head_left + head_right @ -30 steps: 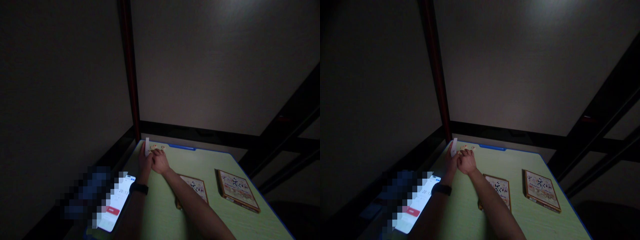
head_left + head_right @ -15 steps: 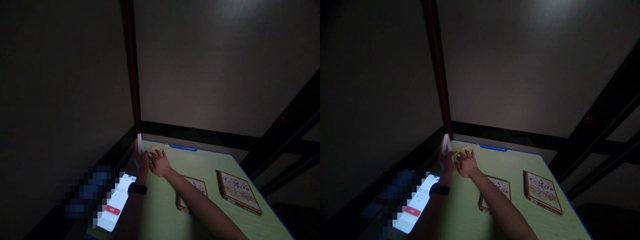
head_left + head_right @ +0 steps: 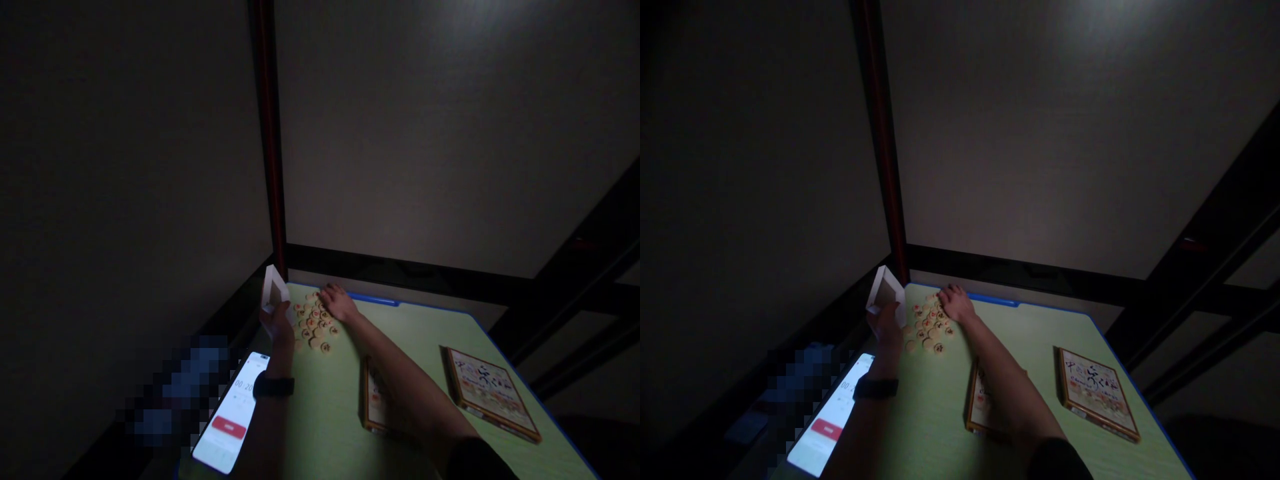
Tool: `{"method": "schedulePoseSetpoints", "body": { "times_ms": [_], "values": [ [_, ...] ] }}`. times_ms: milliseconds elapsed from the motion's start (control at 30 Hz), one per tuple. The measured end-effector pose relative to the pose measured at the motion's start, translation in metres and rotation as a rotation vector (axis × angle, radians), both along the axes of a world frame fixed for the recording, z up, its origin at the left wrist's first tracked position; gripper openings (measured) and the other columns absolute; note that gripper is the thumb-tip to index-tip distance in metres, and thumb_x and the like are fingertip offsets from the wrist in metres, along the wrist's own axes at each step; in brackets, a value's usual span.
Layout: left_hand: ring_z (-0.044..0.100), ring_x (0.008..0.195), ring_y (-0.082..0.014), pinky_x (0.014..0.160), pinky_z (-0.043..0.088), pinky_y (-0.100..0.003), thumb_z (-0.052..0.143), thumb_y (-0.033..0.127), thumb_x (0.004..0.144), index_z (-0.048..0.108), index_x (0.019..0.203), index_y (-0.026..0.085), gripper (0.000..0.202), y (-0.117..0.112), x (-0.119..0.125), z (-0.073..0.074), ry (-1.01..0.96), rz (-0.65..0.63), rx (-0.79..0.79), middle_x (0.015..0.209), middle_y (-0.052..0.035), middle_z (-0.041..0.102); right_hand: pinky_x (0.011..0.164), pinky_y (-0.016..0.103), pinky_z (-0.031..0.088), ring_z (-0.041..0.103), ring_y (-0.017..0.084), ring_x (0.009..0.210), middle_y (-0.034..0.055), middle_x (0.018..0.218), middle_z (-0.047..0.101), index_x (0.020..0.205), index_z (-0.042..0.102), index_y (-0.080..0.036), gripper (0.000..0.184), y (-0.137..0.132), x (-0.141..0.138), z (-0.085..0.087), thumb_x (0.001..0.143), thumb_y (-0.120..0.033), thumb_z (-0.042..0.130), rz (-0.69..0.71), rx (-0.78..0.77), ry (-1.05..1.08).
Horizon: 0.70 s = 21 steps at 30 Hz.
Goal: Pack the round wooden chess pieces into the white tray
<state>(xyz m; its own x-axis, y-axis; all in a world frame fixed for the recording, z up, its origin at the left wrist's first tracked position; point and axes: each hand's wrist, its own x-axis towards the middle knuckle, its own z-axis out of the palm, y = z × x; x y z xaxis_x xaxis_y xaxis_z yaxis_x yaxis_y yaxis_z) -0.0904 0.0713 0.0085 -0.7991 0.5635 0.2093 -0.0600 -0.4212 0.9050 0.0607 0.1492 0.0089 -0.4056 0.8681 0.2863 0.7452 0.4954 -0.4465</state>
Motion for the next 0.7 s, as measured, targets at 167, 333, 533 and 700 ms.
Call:
{"method": "schedulePoseSetpoints", "body": {
  "times_ms": [167,333,533,700],
  "values": [
    [0.065,0.09,-0.0225,0.076,0.055,-0.035,0.059,0.027,0.068,0.053,0.116,0.019,0.049,0.0,0.004,0.002,-0.182,0.018,-0.022,0.103,-0.005,0.067,0.1,0.032,0.044,0.062,0.021,0.116,0.0084,0.124,0.07,0.118,0.07,-0.021,0.037,-0.008,0.007,-0.011,0.103,-0.034,0.038,0.072,-0.029,0.008],
    [0.064,0.1,-0.0222,0.078,0.055,-0.033,0.058,0.035,0.078,0.05,0.121,0.021,0.045,0.008,0.0,-0.013,-0.068,-0.001,-0.012,0.118,-0.0075,0.065,0.101,0.035,0.044,0.062,0.022,0.117,0.0095,0.123,0.07,0.119,0.069,-0.02,0.045,-0.007,0.004,-0.009,0.105,-0.036,0.03,0.094,-0.045,0.023],
    [0.066,0.096,-0.0207,0.08,0.055,-0.031,0.059,0.039,0.079,0.056,0.111,0.019,0.038,0.008,-0.001,-0.014,-0.017,0.04,0.051,0.11,-0.0061,0.067,0.116,0.044,0.029,0.045,0.024,0.139,0.0076,0.142,0.059,0.129,0.065,-0.024,0.04,0.017,-0.02,-0.013,0.101,-0.041,0.043,0.164,-0.12,-0.005],
    [0.067,0.097,-0.0212,0.08,0.056,-0.032,0.06,0.028,0.075,0.057,0.112,0.021,0.038,0.002,0.0,-0.006,-0.081,-0.053,0.065,0.105,-0.0042,0.068,0.114,0.042,0.035,0.049,0.024,0.135,0.0051,0.139,0.061,0.124,0.069,-0.026,0.039,0.007,-0.035,-0.019,0.102,-0.042,0.041,0.228,-0.179,0.008]
  ]
}}
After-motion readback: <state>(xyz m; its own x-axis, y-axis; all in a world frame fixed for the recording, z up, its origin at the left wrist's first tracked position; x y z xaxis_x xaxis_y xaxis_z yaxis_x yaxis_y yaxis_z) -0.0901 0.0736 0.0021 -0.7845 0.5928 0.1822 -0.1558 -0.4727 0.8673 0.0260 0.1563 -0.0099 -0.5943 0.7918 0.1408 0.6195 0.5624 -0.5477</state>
